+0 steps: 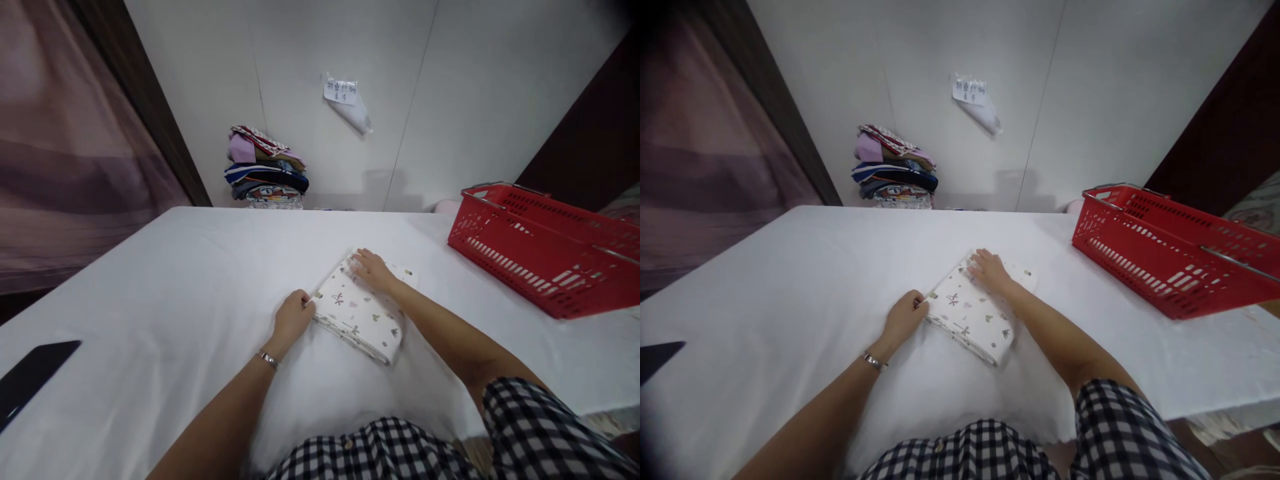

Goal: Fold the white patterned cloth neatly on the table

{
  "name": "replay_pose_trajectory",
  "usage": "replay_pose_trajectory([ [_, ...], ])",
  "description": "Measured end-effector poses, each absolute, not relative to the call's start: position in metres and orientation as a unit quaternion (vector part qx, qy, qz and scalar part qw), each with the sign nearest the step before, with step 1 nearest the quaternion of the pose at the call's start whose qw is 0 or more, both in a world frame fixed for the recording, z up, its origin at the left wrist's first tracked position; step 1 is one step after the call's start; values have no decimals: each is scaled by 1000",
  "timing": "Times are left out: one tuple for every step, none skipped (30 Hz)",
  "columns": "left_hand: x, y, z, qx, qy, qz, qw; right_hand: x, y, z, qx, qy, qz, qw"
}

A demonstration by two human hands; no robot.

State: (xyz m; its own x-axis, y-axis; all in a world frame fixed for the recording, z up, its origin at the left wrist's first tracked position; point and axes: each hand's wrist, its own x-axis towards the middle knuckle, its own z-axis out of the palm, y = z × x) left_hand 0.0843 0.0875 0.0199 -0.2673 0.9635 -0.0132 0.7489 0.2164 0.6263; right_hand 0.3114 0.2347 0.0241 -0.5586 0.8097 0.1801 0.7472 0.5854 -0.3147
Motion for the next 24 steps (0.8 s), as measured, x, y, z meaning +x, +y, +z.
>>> replay_pose_trajectory([
  [84, 88, 19, 568, 753, 262, 205, 303, 233, 21, -443, -882, 101, 125],
  [84, 88, 18, 567, 754, 263, 203, 297, 233, 18, -445, -884, 101, 99],
  [84, 88, 18, 567, 754, 264, 200, 294, 233, 15, -448, -885, 101, 79],
  [84, 88, 18, 568, 754, 265, 199, 292, 234, 12, -450, -885, 102, 65],
  [84, 88, 18, 569, 753, 265, 198, 292, 235, 10, -452, -884, 104, 56],
  [84, 88, 18, 571, 752, 264, 198, 292, 236, 10, -455, -882, 109, 50],
  [84, 88, 18, 572, 751, 264, 198, 293, 236, 12, -458, -880, 118, 46],
  [84, 88, 18, 573, 751, 262, 201, 294, 235, 15, -463, -876, 129, 45],
  [84, 88, 18, 572, 751, 259, 205, 295, 232, 19, -467, -872, 140, 47],
  [84, 88, 18, 571, 751, 257, 207, 296, 226, 23, -468, -869, 149, 52],
  [84, 88, 17, 573, 751, 257, 206, 296, 216, 27, -464, -870, 156, 58],
  [84, 88, 17, 575, 749, 259, 204, 296, 204, 29, -454, -874, 160, 64],
  [84, 89, 15, 578, 747, 262, 199, 295, 189, 31, -436, -882, 162, 70],
  [83, 89, 14, 579, 745, 266, 195, 295, 174, 31, -417, -891, 165, 70],
  [83, 90, 13, 579, 745, 269, 192, 295, 158, 30, -396, -900, 166, 69],
  [83, 91, 12, 578, 746, 270, 192, 294, 144, 29, -378, -908, 169, 62],
  [83, 91, 11, 576, 746, 271, 192, 294, 132, 26, -367, -913, 173, 53],
  [83, 92, 10, 575, 748, 272, 192, 294, 123, 24, -360, -915, 178, 47],
  [84, 92, 10, 574, 748, 273, 191, 295, 118, 23, -358, -914, 184, 43],
  [84, 92, 9, 573, 749, 274, 190, 295, 114, 23, -360, -912, 193, 41],
  [84, 91, 9, 573, 749, 275, 189, 297, 113, 24, -362, -909, 203, 44],
  [84, 91, 9, 572, 748, 277, 190, 299, 112, 25, -364, -906, 213, 49],
  [84, 90, 10, 572, 747, 281, 191, 302, 111, 28, -366, -903, 219, 58],
  [84, 89, 10, 572, 745, 284, 192, 306, 109, 30, -369, -901, 218, 69],
])
